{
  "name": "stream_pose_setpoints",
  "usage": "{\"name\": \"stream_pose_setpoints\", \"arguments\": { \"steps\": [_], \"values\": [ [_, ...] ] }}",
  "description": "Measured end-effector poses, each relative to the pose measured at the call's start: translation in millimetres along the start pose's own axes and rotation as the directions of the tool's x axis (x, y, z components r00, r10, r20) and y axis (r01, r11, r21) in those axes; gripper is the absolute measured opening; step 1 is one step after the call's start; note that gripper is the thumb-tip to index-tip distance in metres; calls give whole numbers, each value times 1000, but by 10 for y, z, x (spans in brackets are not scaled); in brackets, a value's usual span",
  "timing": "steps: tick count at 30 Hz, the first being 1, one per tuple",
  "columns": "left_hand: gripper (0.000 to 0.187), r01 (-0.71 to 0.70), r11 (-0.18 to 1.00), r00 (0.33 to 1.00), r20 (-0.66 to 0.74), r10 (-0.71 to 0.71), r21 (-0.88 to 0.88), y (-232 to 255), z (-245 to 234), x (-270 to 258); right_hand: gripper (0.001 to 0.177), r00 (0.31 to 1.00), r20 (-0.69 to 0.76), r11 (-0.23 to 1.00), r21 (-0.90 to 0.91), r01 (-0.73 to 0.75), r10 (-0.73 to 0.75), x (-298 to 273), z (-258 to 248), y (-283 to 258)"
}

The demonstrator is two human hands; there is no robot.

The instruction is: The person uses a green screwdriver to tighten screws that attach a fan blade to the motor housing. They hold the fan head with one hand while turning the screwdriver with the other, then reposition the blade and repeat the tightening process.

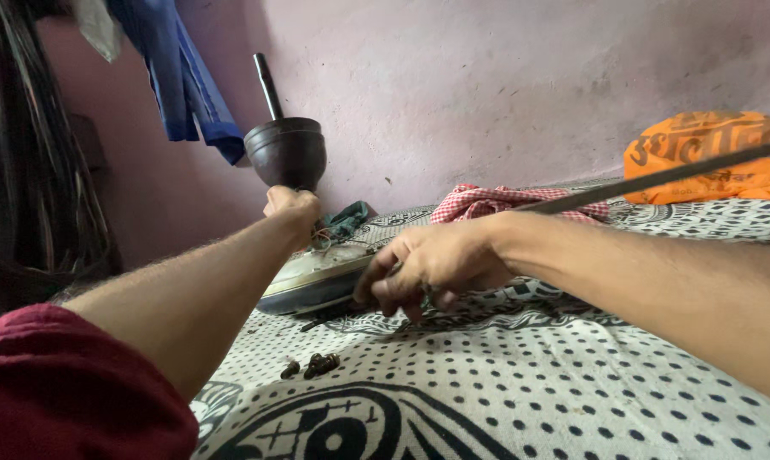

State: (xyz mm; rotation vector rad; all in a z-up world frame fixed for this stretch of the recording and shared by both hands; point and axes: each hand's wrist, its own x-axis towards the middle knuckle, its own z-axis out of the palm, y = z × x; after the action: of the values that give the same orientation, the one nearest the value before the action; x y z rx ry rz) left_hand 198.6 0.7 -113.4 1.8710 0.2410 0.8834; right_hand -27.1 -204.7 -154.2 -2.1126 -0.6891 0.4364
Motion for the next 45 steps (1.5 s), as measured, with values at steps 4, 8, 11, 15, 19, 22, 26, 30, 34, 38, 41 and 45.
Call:
{"name": "stream_pose_setpoints", "arguments": {
  "steps": [4,8,11,15,19,22,26,30,34,38,41,45],
  "values": [
    [35,-52,999,999,12,52,12,59,-28,-178,37,953,-229,979,-88,185,-200,65,20,5],
    [34,-75,997,996,56,73,21,123,-126,-372,35,774,-318,708,-670,225,-548,117,-11,6],
    [35,-118,993,990,84,116,19,140,-190,-481,50,816,-353,636,-771,23,-458,149,-18,5],
    [32,-130,991,976,176,128,-1,136,-256,-569,67,894,-356,673,-735,-87,-273,183,-10,105],
    [31,-165,986,971,172,169,-35,99,-343,-649,80,918,-348,662,-736,-140,-192,169,-132,198],
    [30,-220,974,962,155,225,-51,21,-399,-682,113,932,-360,671,-701,-244,-37,144,-278,281],
    [30,-251,963,951,163,265,-103,-18,-433,-607,132,956,-224,682,-671,-291,188,83,-505,427],
    [35,-518,854,854,-63,516,-37,-107,-415,-514,142,960,-183,710,-646,-281,214,36,-670,592],
    [22,-315,940,938,109,329,-130,-85,-474,-488,146,967,-194,715,-651,-253,166,-8,-718,648],
    [18,-277,953,948,124,292,-123,-46,-665,-552,147,974,-167,758,-613,-224,153,0,-624,531],
    [19,-195,971,957,191,219,-136,-44,-778,-629,148,969,-154,720,-648,-247,194,19,-584,443],
    [14,-215,973,948,220,228,-79,3,-841,-679,146,963,-111,766,-585,-264,247,38,-624,397]
  ]
}}
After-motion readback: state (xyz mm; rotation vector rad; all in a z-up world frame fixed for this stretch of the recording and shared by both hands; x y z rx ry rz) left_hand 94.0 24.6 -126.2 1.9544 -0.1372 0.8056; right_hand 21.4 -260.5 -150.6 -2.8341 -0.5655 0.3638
